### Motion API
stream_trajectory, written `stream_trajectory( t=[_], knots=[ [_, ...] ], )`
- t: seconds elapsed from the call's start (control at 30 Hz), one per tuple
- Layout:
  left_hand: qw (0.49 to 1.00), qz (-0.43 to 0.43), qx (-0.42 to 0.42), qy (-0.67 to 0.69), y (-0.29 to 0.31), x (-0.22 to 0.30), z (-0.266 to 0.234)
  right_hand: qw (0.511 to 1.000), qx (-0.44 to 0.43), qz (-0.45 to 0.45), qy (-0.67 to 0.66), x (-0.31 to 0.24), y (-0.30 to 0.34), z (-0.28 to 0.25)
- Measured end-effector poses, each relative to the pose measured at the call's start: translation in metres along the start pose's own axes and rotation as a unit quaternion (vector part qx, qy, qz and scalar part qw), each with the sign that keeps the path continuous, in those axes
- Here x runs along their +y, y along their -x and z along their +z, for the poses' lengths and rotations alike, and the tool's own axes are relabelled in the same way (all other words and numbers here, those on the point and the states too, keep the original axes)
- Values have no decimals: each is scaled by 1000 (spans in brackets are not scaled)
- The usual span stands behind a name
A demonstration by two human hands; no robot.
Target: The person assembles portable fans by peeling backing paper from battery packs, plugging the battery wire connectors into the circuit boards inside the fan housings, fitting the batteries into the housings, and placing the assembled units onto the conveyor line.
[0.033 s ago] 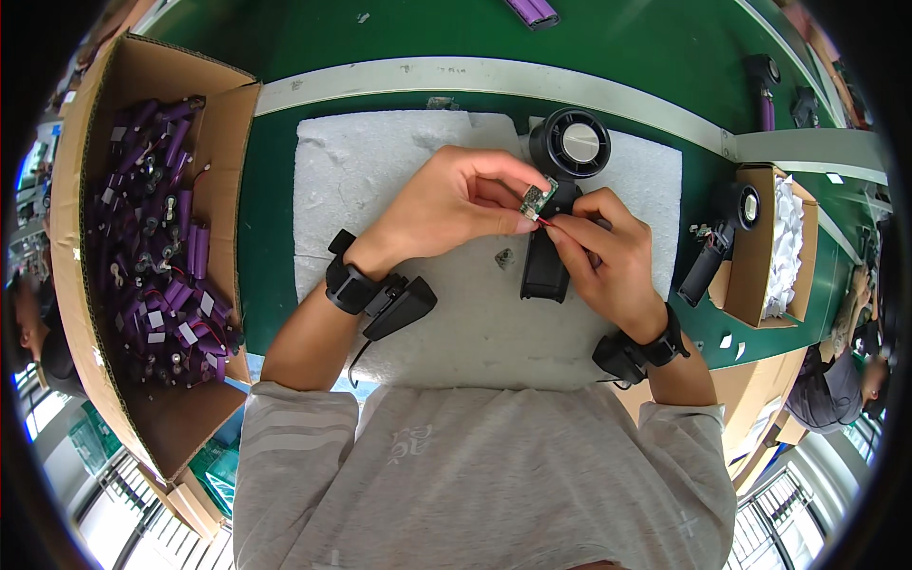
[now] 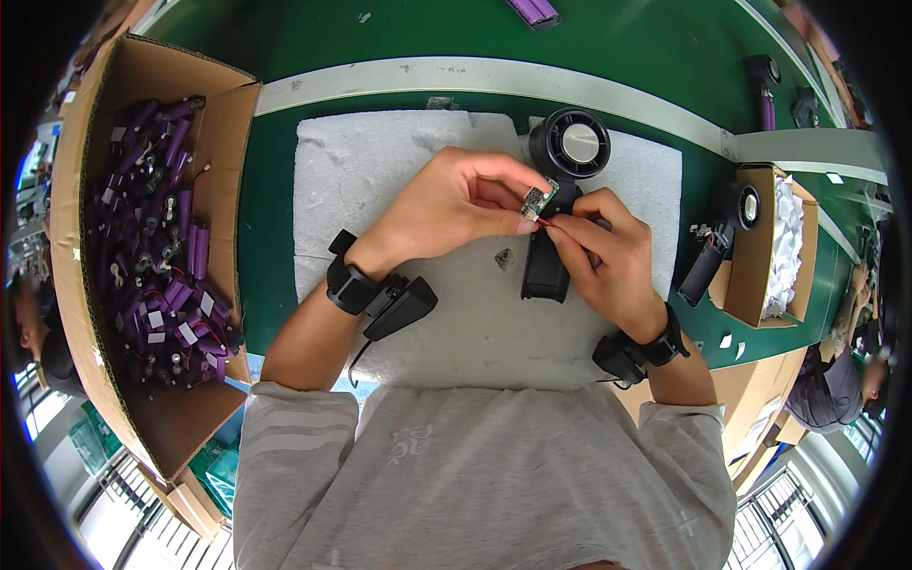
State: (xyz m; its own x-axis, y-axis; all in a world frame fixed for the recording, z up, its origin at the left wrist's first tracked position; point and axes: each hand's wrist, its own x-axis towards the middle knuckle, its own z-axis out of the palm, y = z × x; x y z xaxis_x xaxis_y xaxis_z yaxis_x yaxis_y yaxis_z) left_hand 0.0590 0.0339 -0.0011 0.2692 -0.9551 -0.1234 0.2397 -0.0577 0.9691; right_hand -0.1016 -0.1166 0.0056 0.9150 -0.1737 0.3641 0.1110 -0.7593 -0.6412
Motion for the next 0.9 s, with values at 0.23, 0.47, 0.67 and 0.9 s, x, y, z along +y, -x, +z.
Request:
stream_trajectory(
  t=[0.23,0.47,0.67,0.9],
  knots=[
    [995,62,33,-72,1,-2,10,1000,4,-27,-5,7,0,-3],
    [978,117,83,-150,3,2,22,996,78,35,13,-9,-4,2],
    [944,184,85,-259,0,-2,20,996,76,19,45,-4,-3,5],
    [928,206,107,-293,1,-5,19,995,81,33,36,-5,-2,6]
  ],
)
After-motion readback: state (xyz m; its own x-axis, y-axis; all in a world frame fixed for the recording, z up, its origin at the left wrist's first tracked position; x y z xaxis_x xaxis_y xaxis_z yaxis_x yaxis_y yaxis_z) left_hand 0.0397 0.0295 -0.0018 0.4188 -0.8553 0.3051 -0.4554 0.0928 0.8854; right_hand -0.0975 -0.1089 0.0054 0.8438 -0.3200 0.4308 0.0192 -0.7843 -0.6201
